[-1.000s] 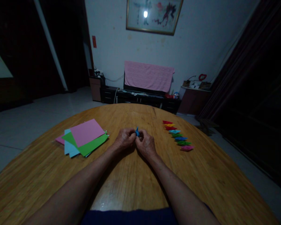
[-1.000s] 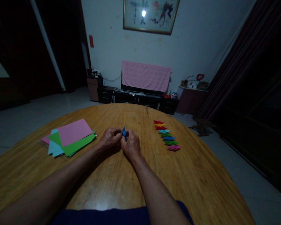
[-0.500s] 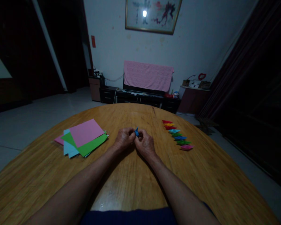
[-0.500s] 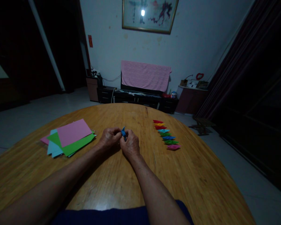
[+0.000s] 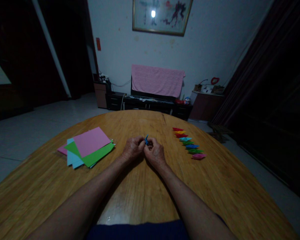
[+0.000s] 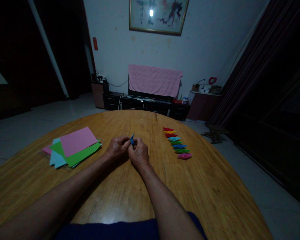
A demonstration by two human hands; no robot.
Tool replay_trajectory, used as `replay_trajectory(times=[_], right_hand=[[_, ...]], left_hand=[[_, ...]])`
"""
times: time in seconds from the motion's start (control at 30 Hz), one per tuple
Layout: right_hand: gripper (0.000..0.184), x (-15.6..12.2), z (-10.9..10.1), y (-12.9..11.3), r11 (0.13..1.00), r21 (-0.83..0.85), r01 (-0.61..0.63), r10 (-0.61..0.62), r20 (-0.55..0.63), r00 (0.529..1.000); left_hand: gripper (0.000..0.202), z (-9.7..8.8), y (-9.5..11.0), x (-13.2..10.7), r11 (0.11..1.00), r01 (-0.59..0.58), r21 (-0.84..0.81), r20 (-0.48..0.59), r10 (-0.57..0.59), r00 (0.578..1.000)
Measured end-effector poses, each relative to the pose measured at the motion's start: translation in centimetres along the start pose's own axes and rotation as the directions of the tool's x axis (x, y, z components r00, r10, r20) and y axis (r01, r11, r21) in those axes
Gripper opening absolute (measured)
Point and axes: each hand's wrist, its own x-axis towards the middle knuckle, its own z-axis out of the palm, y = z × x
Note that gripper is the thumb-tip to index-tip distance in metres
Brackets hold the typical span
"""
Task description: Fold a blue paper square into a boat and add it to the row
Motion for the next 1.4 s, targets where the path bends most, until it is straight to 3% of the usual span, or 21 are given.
replay_trajectory(times=[0.2,0.47,0.67,0.9,1.4], right_hand=[[0.018,-0.11,-0.07,-0.30,1.000,-0.001,0.027,-0.027,0.001,1.000],[0.019,-0.18,0.04,-0.47,0.998,-0.054,0.034,-0.035,-0.026,0.999],[0.017,-0.03,0.20,-0.23,0.991,-0.080,0.110,-0.114,-0.047,0.992],[0.018,-0.03,0.10,-0.07,0.988,-0.095,0.125,-0.129,-0.037,0.991],[0.019,-0.09,0.12,-0.13,0.990,-0.080,0.116,-0.119,-0.035,0.992]], left_hand=[[0.016,-0.01,-0.04,0.01,0.999,0.049,0.001,-0.067,-0.049,0.997],[0.015,-0.24,0.20,0.03,1.000,0.024,0.014,-0.058,-0.023,0.998],[0.014,0.28,-0.11,0.11,0.998,0.070,-0.008,-0.102,-0.070,0.992],[0.017,-0.26,0.00,0.11,0.997,0.075,0.019,-0.020,-0.075,0.997],[0.022,-0.55,0.48,-0.17,0.999,0.021,0.050,0.011,-0.021,1.000]])
